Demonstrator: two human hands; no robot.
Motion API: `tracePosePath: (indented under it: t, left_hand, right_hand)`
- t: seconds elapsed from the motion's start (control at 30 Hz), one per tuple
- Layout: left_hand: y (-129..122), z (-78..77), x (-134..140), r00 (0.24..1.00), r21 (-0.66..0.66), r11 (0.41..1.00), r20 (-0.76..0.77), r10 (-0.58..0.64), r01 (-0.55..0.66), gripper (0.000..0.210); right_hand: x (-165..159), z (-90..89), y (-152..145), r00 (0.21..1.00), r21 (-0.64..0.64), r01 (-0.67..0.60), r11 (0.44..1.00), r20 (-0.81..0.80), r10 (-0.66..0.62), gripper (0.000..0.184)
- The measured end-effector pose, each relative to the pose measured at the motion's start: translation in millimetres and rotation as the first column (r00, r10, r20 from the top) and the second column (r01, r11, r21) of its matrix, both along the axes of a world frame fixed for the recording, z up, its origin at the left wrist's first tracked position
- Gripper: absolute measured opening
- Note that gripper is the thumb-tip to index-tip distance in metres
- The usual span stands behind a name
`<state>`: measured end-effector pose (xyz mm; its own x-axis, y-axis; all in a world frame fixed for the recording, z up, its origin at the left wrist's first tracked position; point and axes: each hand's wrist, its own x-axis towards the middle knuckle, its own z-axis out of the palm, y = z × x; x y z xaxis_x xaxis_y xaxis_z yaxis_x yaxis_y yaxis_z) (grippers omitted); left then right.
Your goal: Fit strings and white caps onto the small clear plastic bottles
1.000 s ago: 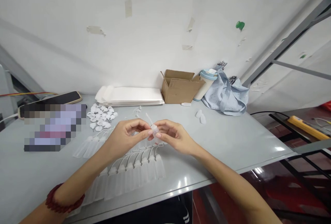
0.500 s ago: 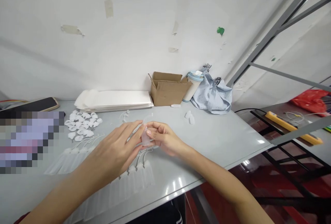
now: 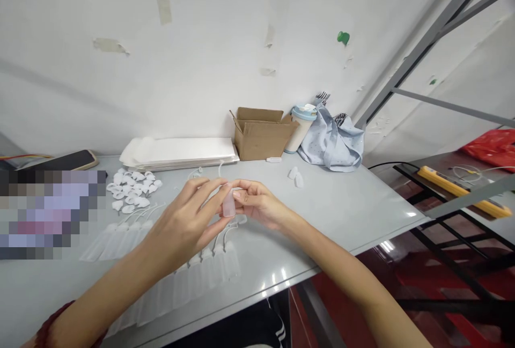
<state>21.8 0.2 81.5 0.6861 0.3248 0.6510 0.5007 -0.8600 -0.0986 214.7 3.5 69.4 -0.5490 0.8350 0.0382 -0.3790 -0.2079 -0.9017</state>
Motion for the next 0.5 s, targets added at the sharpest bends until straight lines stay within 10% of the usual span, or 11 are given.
tracePosePath:
  t: [0.1, 0.3, 0.5]
  left_hand:
    - [-9.3, -0.6, 0.8, 1.0, -0.104, 0.994, -0.01, -0.014, 0.013, 0.04]
    - [-42.8, -19.9, 9.3, 0.993, -0.376, 0.923, -0.054, -0.11, 0.082, 0.036]
    - [-56.9, -34.1, 19.0, 0.984, -0.479, 0.876, -0.12, -0.133, 0.061, 0.035]
  right_hand:
    - [15.8, 1.2, 10.5, 0.974, 0.082, -0.096, 0.992, 0.214, 0.076, 0.025]
    - [42.1, 3.8, 28.3, 0.876, 0.29, 0.335, 0.896, 0.254, -0.41, 0.016]
    - [45.2, 3.7, 31.3, 0.831, 0.306, 0.403, 0.863, 0.272, -0.485, 0.015]
